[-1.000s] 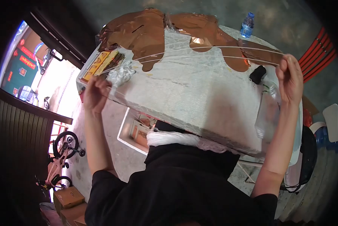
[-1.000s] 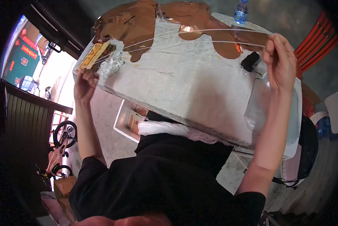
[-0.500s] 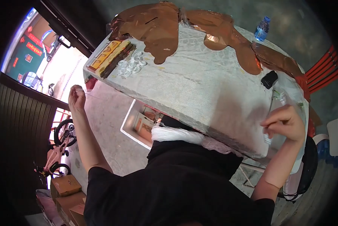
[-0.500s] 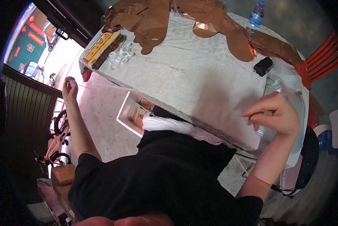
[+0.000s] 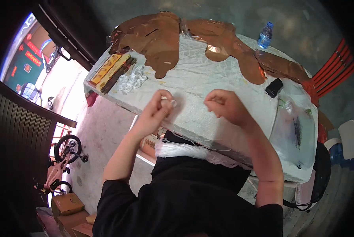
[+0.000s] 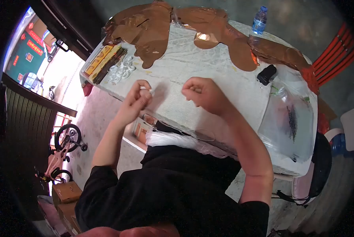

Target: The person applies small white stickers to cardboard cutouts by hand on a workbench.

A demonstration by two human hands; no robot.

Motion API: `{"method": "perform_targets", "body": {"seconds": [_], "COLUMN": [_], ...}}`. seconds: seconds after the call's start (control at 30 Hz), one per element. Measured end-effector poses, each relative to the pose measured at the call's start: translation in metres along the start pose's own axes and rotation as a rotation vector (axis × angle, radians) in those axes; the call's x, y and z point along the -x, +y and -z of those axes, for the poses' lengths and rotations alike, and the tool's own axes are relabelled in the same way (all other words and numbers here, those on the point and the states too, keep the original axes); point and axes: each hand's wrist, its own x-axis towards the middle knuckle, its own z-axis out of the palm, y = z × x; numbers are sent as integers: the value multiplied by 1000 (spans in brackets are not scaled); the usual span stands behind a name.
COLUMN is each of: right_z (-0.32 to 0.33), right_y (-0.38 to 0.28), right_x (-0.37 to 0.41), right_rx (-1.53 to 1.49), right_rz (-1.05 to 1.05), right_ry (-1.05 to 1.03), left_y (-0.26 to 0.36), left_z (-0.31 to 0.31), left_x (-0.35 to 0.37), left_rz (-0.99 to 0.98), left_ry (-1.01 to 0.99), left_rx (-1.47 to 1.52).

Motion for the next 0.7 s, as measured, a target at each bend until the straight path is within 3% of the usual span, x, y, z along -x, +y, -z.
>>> {"method": "perform_targets", "body": {"seconds": [0.13, 0.4, 0.5, 0.57, 0.63, 0.7], "right_z": [-5, -1, 4, 6, 9, 9], "right_y": [21, 26, 21, 20, 21, 19], "right_x": [-2, 3, 3, 2, 1, 1], "right_rx": [-70, -169, -291, -411, -545, -452], "right_rz": [-62, -75, -76, -71, -12, -5], "right_ry": [-147, -193, -169, -139, -20, 44], "left_y": [9, 5, -2, -12, -18, -17], "left_z": [-28, -55, -56, -60, -73, -79], "left_x": [-9, -28, -35, -39, -40, -37], "left_rz": [72, -38, -31, -243, -300, -358], "left_ry": [-198, -287, -191, 26, 57, 89], "left_rx": [-73, -207, -113, -233, -264, -292]}}
